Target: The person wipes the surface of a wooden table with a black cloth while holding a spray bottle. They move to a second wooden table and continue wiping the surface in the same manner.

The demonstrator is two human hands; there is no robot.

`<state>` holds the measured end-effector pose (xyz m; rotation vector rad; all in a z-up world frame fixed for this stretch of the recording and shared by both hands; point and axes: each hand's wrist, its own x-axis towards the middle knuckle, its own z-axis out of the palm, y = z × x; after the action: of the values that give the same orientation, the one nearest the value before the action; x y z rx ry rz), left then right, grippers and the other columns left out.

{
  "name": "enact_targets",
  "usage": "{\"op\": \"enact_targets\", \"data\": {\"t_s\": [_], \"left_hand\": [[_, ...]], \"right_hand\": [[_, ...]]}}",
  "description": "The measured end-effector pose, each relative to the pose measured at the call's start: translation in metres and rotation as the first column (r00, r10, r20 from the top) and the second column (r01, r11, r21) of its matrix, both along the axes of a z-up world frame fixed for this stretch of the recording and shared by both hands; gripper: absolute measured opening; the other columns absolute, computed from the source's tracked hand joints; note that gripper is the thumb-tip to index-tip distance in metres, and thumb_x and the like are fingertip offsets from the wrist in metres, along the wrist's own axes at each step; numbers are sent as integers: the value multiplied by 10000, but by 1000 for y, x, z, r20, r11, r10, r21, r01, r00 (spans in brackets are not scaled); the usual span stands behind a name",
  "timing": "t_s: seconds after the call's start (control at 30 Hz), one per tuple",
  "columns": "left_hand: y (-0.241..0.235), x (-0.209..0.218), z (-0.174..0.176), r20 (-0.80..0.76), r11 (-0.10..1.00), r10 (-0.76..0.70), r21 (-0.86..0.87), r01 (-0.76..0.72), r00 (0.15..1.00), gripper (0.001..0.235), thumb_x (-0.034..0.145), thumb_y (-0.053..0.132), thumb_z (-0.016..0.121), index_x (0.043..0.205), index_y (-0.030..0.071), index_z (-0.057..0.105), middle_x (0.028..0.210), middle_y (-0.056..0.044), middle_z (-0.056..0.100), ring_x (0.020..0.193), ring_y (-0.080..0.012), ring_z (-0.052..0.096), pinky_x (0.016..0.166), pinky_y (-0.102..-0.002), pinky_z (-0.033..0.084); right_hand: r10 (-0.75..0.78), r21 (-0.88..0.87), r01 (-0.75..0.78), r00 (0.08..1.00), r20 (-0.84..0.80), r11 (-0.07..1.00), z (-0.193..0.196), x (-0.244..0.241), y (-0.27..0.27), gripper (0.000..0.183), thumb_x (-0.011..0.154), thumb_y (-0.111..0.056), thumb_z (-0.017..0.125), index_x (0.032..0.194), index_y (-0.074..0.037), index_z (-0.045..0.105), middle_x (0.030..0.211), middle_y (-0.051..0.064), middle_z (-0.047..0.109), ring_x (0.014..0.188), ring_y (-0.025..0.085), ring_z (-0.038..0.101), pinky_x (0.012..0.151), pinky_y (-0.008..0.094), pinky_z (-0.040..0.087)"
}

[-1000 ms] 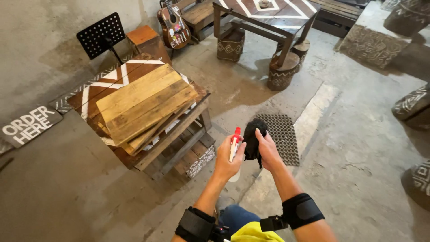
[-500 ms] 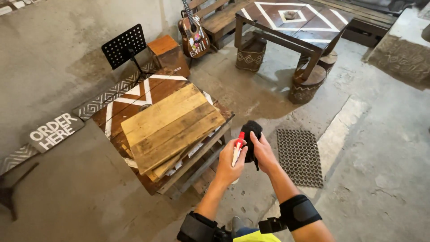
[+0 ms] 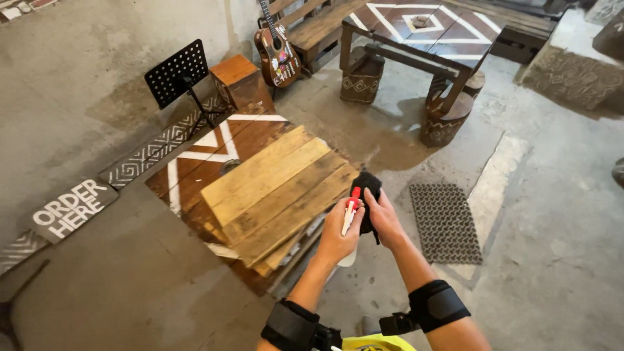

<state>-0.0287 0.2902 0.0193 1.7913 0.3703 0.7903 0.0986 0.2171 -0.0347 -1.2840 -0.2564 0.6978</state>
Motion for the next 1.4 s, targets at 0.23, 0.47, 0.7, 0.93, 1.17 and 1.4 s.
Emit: {"op": "enact_targets", "data": {"t_s": [0.23, 0.47, 0.7, 0.93, 1.17, 1.4], "left_hand": [[71, -83, 19, -29, 992, -127, -28, 126, 991, 181, 998, 196, 663, 1062, 31, 629, 828, -147, 691, 719, -258, 667, 656, -374, 503], [123, -131, 14, -39, 992, -115, 38, 117, 993, 187, 1004, 203, 664, 1058, 27, 633, 825, -160, 673, 733, -286, 648, 674, -386, 495], [152, -141, 10, -91, 996, -53, -73, 46, 994, 199, 1011, 213, 664, 1043, 17, 638, 780, -143, 661, 689, -237, 619, 640, -381, 491], [194, -138, 23, -25, 998, 64, 4, -64, 998, 192, 1018, 208, 648, 1091, 31, 649, 857, -142, 693, 761, -257, 682, 688, -369, 519], [233, -113, -6, 54, 952, 283, 104, -287, 958, 263, 1004, 219, 681, 1176, 30, 622, 948, -171, 692, 844, -322, 696, 735, -390, 536], [251, -112, -19, 31, 959, 275, 56, -277, 961, 302, 993, 225, 704, 1206, 31, 613, 1007, -172, 700, 883, -323, 699, 769, -392, 544]], "right_hand": [[-44, -4, 44, 997, -67, 999, -10, -74, 56, 439, 1037, -307, 546, 1434, -120, 565, 1213, 22, 671, 1044, 122, 624, 878, 305, 529], [-57, -81, 63, 996, 75, 995, -18, -115, 98, 406, 1047, -284, 531, 1408, -101, 560, 1165, 14, 668, 986, 120, 614, 827, 299, 526], [-30, -236, 73, 983, 180, 969, -25, -117, 135, 400, 1022, -286, 590, 1354, -62, 576, 1130, 59, 679, 969, 151, 616, 821, 321, 526], [105, -375, 49, 920, 379, 926, -26, -102, 194, 438, 963, -259, 639, 1336, -45, 557, 1165, 113, 699, 1060, 205, 648, 918, 356, 514], [249, -430, -40, 861, 443, 902, -76, -84, 232, 418, 979, -262, 631, 1320, -33, 555, 1169, 184, 704, 1102, 278, 673, 944, 389, 515], [346, -483, -103, 824, 449, 870, -110, -80, 249, 442, 971, -248, 620, 1356, -57, 512, 1217, 230, 689, 1170, 344, 665, 974, 416, 506]]}}
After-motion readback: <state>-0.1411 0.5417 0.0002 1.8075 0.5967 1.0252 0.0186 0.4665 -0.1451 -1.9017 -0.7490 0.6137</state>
